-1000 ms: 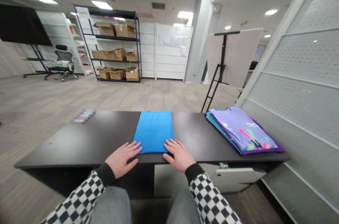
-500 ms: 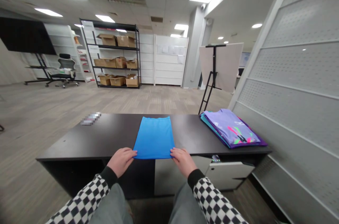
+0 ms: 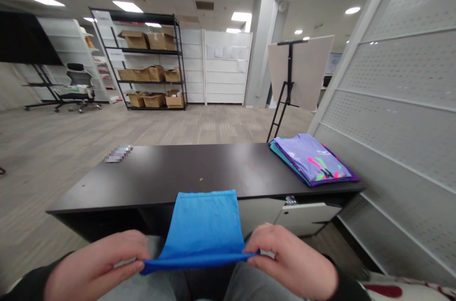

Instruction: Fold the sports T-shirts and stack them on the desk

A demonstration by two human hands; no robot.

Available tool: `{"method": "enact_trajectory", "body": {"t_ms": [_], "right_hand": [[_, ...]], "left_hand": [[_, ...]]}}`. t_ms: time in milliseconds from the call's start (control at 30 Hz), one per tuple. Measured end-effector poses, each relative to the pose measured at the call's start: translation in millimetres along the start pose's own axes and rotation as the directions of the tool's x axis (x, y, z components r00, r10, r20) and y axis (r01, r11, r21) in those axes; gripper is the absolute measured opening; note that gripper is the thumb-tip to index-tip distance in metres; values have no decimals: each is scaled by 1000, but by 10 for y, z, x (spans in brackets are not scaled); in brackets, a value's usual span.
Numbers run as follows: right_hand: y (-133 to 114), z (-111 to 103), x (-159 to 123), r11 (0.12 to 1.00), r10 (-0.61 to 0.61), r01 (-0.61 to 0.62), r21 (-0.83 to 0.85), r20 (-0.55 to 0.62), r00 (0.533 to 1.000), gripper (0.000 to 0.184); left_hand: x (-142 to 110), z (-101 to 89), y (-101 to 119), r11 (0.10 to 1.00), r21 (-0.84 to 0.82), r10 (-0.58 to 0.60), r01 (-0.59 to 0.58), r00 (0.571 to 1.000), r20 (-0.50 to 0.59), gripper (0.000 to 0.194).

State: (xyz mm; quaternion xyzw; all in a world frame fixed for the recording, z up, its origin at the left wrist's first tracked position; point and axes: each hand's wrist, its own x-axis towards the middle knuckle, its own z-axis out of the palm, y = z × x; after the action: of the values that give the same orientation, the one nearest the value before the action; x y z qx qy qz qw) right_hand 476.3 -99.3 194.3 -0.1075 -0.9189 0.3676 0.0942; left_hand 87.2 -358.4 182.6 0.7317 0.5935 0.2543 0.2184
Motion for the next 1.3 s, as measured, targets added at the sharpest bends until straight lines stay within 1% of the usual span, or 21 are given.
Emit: {"method": "enact_trajectory", "body": {"t_ms": [67,133,267,333,433,500,533,600,667,700,733,767,800,867,900,967,1033,1067,1167,1233,1300], "right_hand": [[-70,18,-81,997,2,-2,82,1,1000,13],[-61,72,-116,992,11,-7,127,-27,1000,13],[65,200,-110,987,49,-43,152,-38,998,16],[139,231,-79,988,77,-71,135,-43,996,17],[255,181,60,990,117,-111,82,-74,990,18],[355,66,269,991,127,-121,54,-125,984,22],[419,-15,419,992,125,-119,48,-159,979,25],[591,-206,809,993,118,-112,38,-235,965,29],[836,-389,1289,992,121,-126,2,-305,945,27],[986,-459,1540,987,137,-158,-36,-334,932,24],[1151,-505,1784,976,161,-203,-85,-351,922,21],[1326,-527,2009,954,200,-265,-142,-358,912,18],[1506,-526,2207,923,244,-329,-200,-357,902,17],[1863,-477,2503,870,301,-404,-284,-343,890,16],[2034,-442,2602,855,309,-415,-310,-338,889,15],[2352,-387,2729,853,285,-396,-341,-332,899,15],[2624,-381,2806,858,240,-360,-367,-333,912,15],[2737,-405,2842,862,216,-338,-377,-331,919,15],[3002,-573,2994,871,169,-290,-396,-312,935,15],[3152,-730,3146,870,163,-276,-408,-290,943,16],[3309,-878,3320,863,158,-271,-426,-282,946,16]], "left_hand": [[-78,19,51,997,-49,-49,52,997,60,19],[-107,70,45,993,-68,-93,98,992,81,21],[-98,179,-23,988,-97,-112,121,989,95,27],[-60,180,-51,989,-79,-122,129,989,84,26],[100,49,-97,990,4,-138,138,990,32,27],[321,-129,-172,988,81,-133,134,991,-13,31],[476,-236,-238,984,118,-129,134,990,-49,33],[881,-455,-446,970,197,-113,141,982,-149,37],[1392,-624,-761,937,299,-110,183,963,-246,38],[1668,-670,-950,906,360,-128,220,956,-263,38],[1943,-683,-1151,866,413,-183,281,948,-261,37],[2204,-663,-1355,821,443,-265,360,928,-263,35],[2441,-614,-1552,800,448,-307,399,914,-266,33],[2811,-459,-1905,772,448,-366,452,891,-269,28],[2941,-372,-2059,769,444,-372,459,887,-272,25],[3105,-218,-2333,770,441,-366,462,885,-288,22],[3190,-128,-2576,784,432,-337,445,891,-304,22],[3224,-113,-2688,794,425,-323,434,895,-309,23],[3383,-177,-2985,832,403,-264,381,912,-315,25],[3552,-268,-3161,859,384,-220,338,922,-318,27],[3739,-358,-3317,871,375,-198,318,925,-325,31]]}}
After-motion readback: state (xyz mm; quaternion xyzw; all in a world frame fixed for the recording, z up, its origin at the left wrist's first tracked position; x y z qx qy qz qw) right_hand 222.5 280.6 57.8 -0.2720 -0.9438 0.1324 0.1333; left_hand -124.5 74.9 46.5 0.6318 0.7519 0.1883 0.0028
